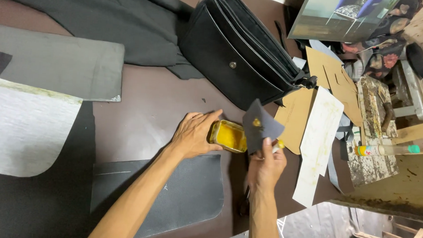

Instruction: Applying adhesive to leather edges and cutting leather components with scissors

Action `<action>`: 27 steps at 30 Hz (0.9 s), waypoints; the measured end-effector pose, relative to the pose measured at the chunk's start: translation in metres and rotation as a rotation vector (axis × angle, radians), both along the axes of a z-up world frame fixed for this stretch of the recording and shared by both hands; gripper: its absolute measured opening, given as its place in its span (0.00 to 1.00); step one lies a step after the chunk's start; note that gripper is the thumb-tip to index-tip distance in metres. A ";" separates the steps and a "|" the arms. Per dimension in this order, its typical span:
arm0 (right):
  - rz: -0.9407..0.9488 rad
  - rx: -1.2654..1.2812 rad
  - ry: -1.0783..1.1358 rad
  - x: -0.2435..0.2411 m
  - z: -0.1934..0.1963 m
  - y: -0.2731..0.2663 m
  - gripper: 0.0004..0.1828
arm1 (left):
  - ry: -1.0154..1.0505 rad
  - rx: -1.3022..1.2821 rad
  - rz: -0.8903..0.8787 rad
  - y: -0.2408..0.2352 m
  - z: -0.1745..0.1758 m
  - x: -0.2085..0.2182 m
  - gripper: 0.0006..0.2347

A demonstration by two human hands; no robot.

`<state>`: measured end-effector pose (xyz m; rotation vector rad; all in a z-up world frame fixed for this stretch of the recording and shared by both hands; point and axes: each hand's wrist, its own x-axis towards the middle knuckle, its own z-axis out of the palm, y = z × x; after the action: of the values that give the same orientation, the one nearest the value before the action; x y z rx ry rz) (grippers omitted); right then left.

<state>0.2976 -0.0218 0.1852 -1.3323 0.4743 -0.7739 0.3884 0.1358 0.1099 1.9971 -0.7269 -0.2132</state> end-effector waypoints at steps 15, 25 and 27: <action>-0.484 -0.707 -0.133 -0.042 -0.001 -0.168 0.10 | -0.126 0.065 0.049 -0.009 -0.011 -0.001 0.35; -0.126 -0.738 0.636 -0.058 -0.083 -0.128 0.09 | -0.011 0.113 -0.015 -0.003 0.000 -0.002 0.36; -0.041 -0.677 0.637 -0.057 -0.064 -0.107 0.11 | -0.009 0.120 -0.019 -0.002 0.003 -0.002 0.36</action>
<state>0.2408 -0.1287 0.1211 -2.2281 0.7797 -0.5419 0.3866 0.1338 0.1125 2.1065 -0.7546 -0.2647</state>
